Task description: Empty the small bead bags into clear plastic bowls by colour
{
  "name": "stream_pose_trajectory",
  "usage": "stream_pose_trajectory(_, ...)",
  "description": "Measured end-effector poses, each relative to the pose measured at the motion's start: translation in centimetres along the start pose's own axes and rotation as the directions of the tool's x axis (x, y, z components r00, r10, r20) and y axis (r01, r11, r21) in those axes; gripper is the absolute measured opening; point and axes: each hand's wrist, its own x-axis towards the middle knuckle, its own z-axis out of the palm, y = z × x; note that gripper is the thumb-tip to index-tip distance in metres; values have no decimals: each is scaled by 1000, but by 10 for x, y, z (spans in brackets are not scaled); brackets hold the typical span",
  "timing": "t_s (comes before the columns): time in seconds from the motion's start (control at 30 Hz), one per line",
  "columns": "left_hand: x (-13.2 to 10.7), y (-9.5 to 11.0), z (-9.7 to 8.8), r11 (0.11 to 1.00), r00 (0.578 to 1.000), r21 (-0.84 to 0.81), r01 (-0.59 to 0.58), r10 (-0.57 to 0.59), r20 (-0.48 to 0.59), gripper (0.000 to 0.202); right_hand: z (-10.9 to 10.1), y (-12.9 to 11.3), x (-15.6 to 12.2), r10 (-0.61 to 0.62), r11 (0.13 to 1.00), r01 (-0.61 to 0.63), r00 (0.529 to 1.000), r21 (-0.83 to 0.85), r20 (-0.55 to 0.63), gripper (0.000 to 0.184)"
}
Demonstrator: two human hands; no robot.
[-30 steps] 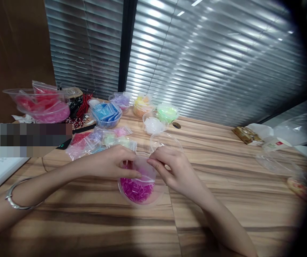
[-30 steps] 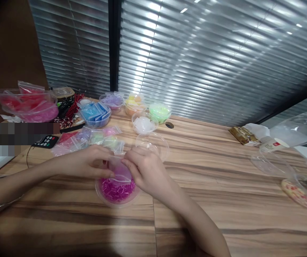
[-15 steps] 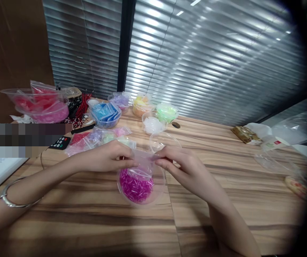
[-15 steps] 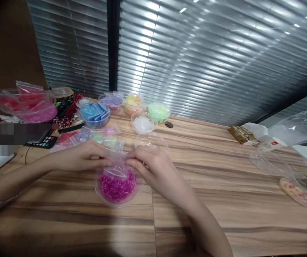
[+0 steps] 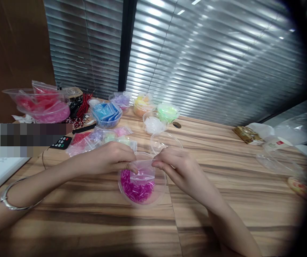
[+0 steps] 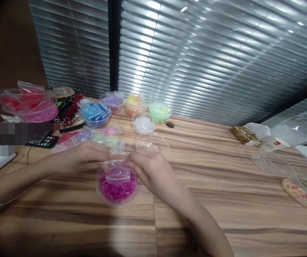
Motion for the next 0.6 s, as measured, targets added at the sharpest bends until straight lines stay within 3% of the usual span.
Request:
stream_pose_trajectory(0.17,0,1,8,994,992,112,-16,29,-121,36,7,-4,0,-20,1000,20,999,-9,28,17)
stream_pose_trajectory(0.3,1,6,10,993,987,108,-43,59,-149,37,13,-4,4,-57,998,56,998,31,32,20)
stream_pose_trajectory(0.5,3,-2,0,992,971,125,9,21,-237,35,1,5,8,-48,998,51,993,29,-106,20)
stream_pose_trajectory(0.6,4,-8,-2,990,971,135,33,0,-238,35,-1,8,9,-52,997,57,993,43,-105,19)
